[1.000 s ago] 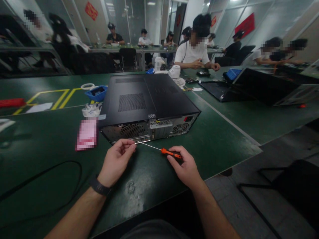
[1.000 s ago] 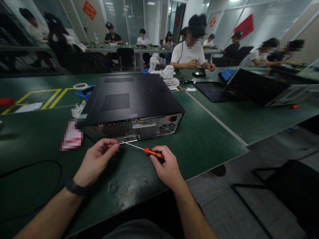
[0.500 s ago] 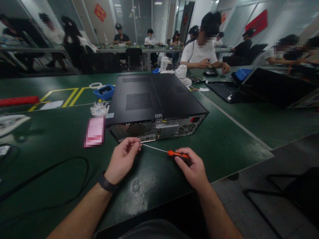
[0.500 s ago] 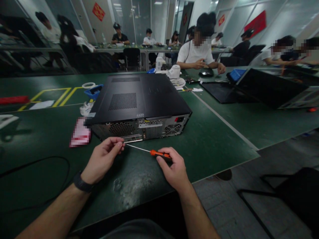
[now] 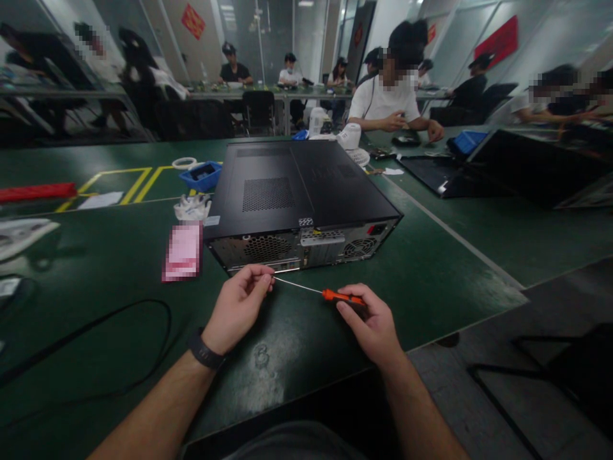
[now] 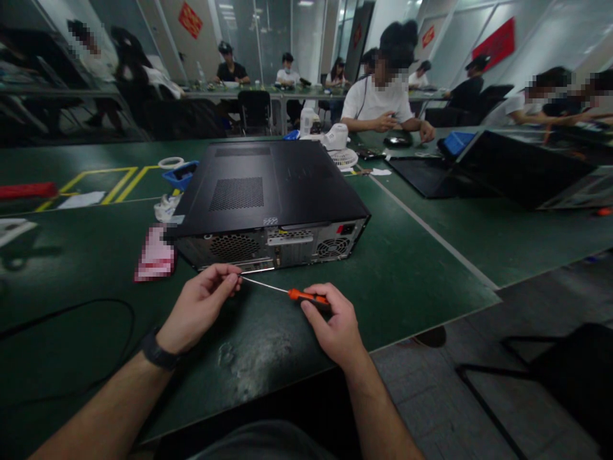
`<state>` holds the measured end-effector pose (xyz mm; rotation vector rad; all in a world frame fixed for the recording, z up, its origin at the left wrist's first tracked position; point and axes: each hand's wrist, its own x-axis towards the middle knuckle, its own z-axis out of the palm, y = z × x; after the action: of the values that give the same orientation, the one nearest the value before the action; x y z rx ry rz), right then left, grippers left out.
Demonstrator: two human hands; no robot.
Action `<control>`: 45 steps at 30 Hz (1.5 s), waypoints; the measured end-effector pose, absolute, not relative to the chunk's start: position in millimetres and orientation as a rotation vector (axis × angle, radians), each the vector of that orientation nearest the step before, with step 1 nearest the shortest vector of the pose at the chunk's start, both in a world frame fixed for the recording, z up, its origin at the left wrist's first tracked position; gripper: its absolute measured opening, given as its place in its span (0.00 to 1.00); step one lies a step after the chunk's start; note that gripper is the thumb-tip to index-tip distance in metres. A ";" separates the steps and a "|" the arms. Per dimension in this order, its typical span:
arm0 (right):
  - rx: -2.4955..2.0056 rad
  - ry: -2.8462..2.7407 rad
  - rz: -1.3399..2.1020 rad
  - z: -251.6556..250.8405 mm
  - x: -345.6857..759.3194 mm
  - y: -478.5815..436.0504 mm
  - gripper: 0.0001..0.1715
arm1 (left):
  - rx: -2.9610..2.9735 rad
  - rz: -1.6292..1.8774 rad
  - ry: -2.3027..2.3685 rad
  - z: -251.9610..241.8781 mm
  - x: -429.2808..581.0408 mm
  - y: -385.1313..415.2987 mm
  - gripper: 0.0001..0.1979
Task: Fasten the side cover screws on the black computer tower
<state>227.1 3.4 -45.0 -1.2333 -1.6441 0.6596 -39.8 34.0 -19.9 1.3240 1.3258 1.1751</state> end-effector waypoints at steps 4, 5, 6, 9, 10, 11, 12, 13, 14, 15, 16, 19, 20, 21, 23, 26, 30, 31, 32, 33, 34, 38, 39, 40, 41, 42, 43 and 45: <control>-1.224 -1.645 0.650 -43.7 226.5 3.7 0.08 | 1.342 1.166 1.328 -19.4 -39.2 33.8 0.19; -1.221 -1.645 0.649 -43.3 226.3 3.8 0.08 | 1.343 1.164 1.331 -19.0 -39.0 33.7 0.19; -1.219 -1.647 0.648 -43.0 226.1 3.7 0.07 | 1.343 1.163 1.335 -18.5 -38.7 33.5 0.19; -1.215 -1.650 0.635 -41.7 225.8 2.9 0.07 | 1.345 1.156 1.350 -17.1 -38.5 33.0 0.19; -1.215 -1.647 0.631 -41.1 225.7 2.5 0.07 | 1.347 1.156 1.355 -16.7 -38.6 32.9 0.19; -1.215 -1.644 0.628 -40.5 225.5 2.2 0.07 | 1.348 1.153 1.358 -16.5 -38.6 32.8 0.19; -1.216 -1.641 0.627 -39.8 225.3 2.0 0.07 | 1.347 1.153 1.361 -16.4 -38.7 32.7 0.20; -1.218 -1.639 0.625 -39.1 225.1 1.9 0.07 | 1.345 1.153 1.362 -16.3 -38.6 32.7 0.20; -1.221 -1.638 0.624 -38.5 224.9 1.8 0.07 | 1.342 1.155 1.361 -16.4 -38.6 32.8 0.20; -1.223 -1.636 0.622 -37.9 224.7 1.8 0.07 | 1.337 1.157 1.360 -16.5 -38.4 32.8 0.20; -1.225 -1.634 0.619 -37.4 224.5 1.8 0.07 | 1.334 1.159 1.357 -16.6 -38.3 32.9 0.21; -1.227 -1.629 0.620 -37.2 224.4 2.1 0.07 | 1.325 1.162 1.353 -17.5 -38.0 33.1 0.21; -1.226 -1.630 0.625 -37.7 224.6 2.3 0.07 | 1.325 1.163 1.354 -18.0 -38.2 33.2 0.21; -1.225 -1.633 0.632 -38.3 224.7 2.6 0.07 | 1.329 1.162 1.355 -18.4 -38.4 33.2 0.21; -1.226 -1.634 0.649 -39.8 225.0 3.4 0.07 | 1.345 1.162 1.359 -19.2 -39.1 33.3 0.20; -1.234 -1.625 0.670 -41.2 225.1 4.6 0.08 | 1.366 1.159 1.359 -19.7 -40.1 33.5 0.20; -1.256 -1.610 0.700 -40.4 225.4 4.7 0.09 | 1.366 1.161 1.336 -19.3 -40.4 33.6 0.20; -1.264 -1.606 0.707 -40.2 225.6 4.5 0.09 | 1.366 1.161 1.328 -19.2 -40.3 33.6 0.20; -1.272 -1.601 0.715 -40.0 225.7 4.2 0.10 | 1.365 1.162 1.323 -19.0 -40.2 33.5 0.20; -1.278 -1.596 0.724 -39.9 225.9 4.1 0.10 | 1.361 1.162 1.319 -18.8 -40.0 33.4 0.20; -1.284 -1.592 0.734 -39.9 225.9 4.0 0.10 | 1.355 1.161 1.316 -18.5 -39.8 33.3 0.20; -1.306 -1.586 0.752 -40.4 225.4 4.3 0.11 | 1.294 1.166 1.308 -16.3 -38.0 32.8 0.21; -1.306 -1.590 0.750 -40.5 225.3 4.3 0.11 | 1.276 1.172 1.305 -15.6 -37.3 32.7 0.22; -1.305 -1.593 0.747 -40.7 225.1 4.3 0.11 | 1.259 1.180 1.302 -14.8 -36.6 32.6 0.22; -1.303 -1.596 0.746 -41.0 225.1 4.3 0.11 | 1.243 1.190 1.299 -14.2 -35.9 32.5 0.22; -1.301 -1.599 0.747 -41.5 225.1 4.2 0.11 | 1.227 1.200 1.293 -13.6 -35.4 32.4 0.22; -1.298 -1.601 0.751 -42.2 225.2 4.1 0.11 | 1.215 1.208 1.285 -13.3 -34.9 32.2 0.22; -1.292 -1.601 0.766 -44.0 225.6 3.8 0.12 | 1.197 1.216 1.268 -13.5 -34.5 31.9 0.22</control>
<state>225.6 3.8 -44.0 -1.2919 -1.6010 0.7661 -34.5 31.9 -13.5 1.1972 1.2679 1.2165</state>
